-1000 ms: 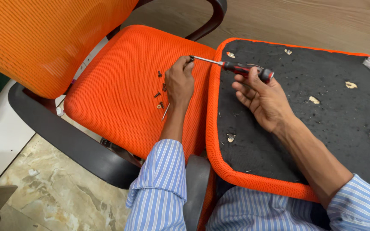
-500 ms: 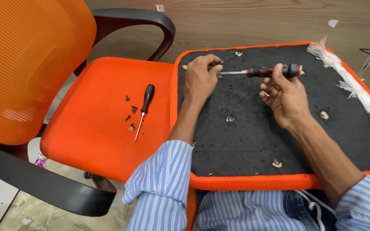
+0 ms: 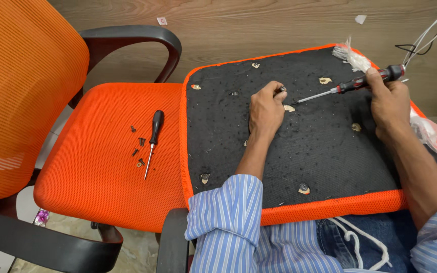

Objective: The person uses a screwdriver to remove screws from the underside of an orange office chair seat. They place the removed screws on the chair seat and continue unscrewing additional fasteners.

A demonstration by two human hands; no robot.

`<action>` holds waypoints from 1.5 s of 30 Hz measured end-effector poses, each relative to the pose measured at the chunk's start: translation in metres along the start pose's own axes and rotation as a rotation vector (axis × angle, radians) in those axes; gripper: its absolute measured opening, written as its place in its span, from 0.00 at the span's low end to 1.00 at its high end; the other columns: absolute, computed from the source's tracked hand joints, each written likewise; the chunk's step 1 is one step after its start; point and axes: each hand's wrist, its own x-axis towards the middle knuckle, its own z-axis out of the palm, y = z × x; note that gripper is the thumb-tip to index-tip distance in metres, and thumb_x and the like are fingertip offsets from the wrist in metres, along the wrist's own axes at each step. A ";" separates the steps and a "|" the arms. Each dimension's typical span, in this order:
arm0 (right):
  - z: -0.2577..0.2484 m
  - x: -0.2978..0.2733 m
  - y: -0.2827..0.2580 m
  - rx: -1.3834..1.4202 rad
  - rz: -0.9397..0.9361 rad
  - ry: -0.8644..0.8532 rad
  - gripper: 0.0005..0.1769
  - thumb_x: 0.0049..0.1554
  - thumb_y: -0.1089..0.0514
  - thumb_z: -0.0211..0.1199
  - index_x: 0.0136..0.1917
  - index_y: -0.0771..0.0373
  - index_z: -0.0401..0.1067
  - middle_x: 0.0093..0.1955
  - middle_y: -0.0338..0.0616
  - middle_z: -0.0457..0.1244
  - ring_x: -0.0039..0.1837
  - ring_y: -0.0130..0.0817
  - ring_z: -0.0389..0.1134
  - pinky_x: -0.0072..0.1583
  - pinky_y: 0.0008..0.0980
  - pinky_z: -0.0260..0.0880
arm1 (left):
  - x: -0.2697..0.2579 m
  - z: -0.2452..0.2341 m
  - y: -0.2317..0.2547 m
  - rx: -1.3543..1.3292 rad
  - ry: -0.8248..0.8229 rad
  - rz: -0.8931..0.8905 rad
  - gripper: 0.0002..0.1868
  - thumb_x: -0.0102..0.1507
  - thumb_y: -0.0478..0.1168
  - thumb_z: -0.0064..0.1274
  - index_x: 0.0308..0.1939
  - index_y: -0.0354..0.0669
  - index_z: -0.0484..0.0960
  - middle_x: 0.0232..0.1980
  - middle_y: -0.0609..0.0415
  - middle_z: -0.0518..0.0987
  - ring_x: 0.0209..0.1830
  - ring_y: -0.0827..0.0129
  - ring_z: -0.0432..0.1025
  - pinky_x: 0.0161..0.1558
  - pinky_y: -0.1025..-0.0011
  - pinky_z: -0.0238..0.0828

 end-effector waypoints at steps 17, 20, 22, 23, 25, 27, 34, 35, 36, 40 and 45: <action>-0.034 0.006 -0.028 -0.422 0.139 0.125 0.31 0.66 0.36 0.63 0.38 0.67 0.74 0.30 0.41 0.59 0.30 0.30 0.57 0.32 0.35 0.54 | -0.005 0.006 -0.011 0.196 -0.076 0.195 0.06 0.68 0.40 0.48 0.46 0.44 0.76 0.41 0.46 0.83 0.42 0.46 0.78 0.42 0.51 0.72; -0.043 0.004 -0.019 -0.213 0.096 0.074 0.24 0.65 0.41 0.63 0.40 0.65 0.74 0.33 0.37 0.60 0.32 0.23 0.56 0.33 0.28 0.52 | -0.001 0.006 -0.007 0.225 -0.211 0.049 0.06 0.71 0.42 0.42 0.46 0.47 0.74 0.36 0.49 0.84 0.37 0.52 0.81 0.41 0.53 0.74; -0.048 0.006 -0.013 -0.070 0.071 0.053 0.21 0.68 0.46 0.65 0.45 0.66 0.75 0.39 0.38 0.65 0.37 0.22 0.61 0.38 0.23 0.60 | 0.002 0.006 -0.006 0.241 -0.198 0.136 0.06 0.71 0.41 0.43 0.46 0.45 0.73 0.38 0.47 0.84 0.40 0.45 0.79 0.41 0.49 0.73; -0.052 0.008 -0.008 0.003 0.058 0.043 0.19 0.70 0.48 0.66 0.47 0.67 0.75 0.42 0.39 0.67 0.40 0.21 0.64 0.40 0.21 0.63 | 0.003 0.007 -0.007 0.251 -0.191 0.181 0.06 0.71 0.41 0.43 0.46 0.45 0.72 0.39 0.46 0.84 0.41 0.42 0.78 0.41 0.47 0.72; -0.057 0.008 0.001 0.128 0.054 0.027 0.17 0.69 0.51 0.65 0.48 0.69 0.74 0.44 0.42 0.68 0.43 0.22 0.69 0.44 0.20 0.70 | 0.004 0.008 -0.009 0.269 -0.187 0.230 0.05 0.71 0.40 0.42 0.46 0.44 0.71 0.41 0.45 0.84 0.43 0.40 0.77 0.42 0.46 0.71; -0.063 0.007 0.007 0.200 0.055 0.032 0.15 0.68 0.53 0.64 0.49 0.70 0.74 0.46 0.43 0.69 0.45 0.24 0.71 0.47 0.19 0.73 | 0.006 0.009 -0.009 0.283 -0.187 0.257 0.05 0.71 0.39 0.42 0.46 0.44 0.71 0.42 0.44 0.84 0.44 0.39 0.77 0.42 0.45 0.71; -0.065 -0.006 0.008 0.070 -0.041 0.137 0.16 0.70 0.52 0.65 0.49 0.69 0.75 0.45 0.41 0.68 0.45 0.23 0.66 0.47 0.21 0.67 | 0.010 0.006 -0.002 0.297 -0.194 0.265 0.04 0.70 0.39 0.44 0.47 0.45 0.72 0.42 0.45 0.84 0.43 0.39 0.77 0.40 0.45 0.71; -0.066 -0.009 0.009 -0.002 -0.060 0.171 0.16 0.70 0.51 0.65 0.49 0.68 0.76 0.44 0.40 0.67 0.44 0.22 0.64 0.46 0.22 0.65 | 0.010 0.007 -0.002 0.293 -0.185 0.276 0.04 0.70 0.38 0.44 0.47 0.45 0.72 0.43 0.45 0.84 0.43 0.40 0.77 0.40 0.45 0.71; -0.066 -0.013 0.011 -0.003 -0.064 0.182 0.17 0.71 0.52 0.65 0.48 0.69 0.75 0.42 0.41 0.66 0.44 0.23 0.63 0.46 0.23 0.63 | 0.009 0.009 -0.001 0.305 -0.191 0.287 0.04 0.70 0.38 0.44 0.47 0.45 0.72 0.42 0.45 0.84 0.42 0.40 0.77 0.40 0.45 0.72; -0.064 -0.022 0.012 -0.030 -0.116 0.206 0.19 0.72 0.52 0.63 0.46 0.71 0.75 0.40 0.41 0.64 0.44 0.25 0.61 0.46 0.26 0.61 | 0.002 0.008 -0.001 0.373 -0.199 0.335 0.06 0.68 0.37 0.45 0.49 0.45 0.72 0.43 0.46 0.84 0.42 0.41 0.78 0.40 0.44 0.72; -0.060 -0.023 0.013 -0.189 -0.132 0.249 0.18 0.69 0.52 0.62 0.47 0.70 0.75 0.41 0.41 0.66 0.43 0.26 0.65 0.45 0.26 0.63 | -0.005 0.008 -0.004 0.400 -0.205 0.284 0.07 0.68 0.36 0.46 0.50 0.46 0.74 0.44 0.47 0.85 0.43 0.43 0.78 0.42 0.46 0.73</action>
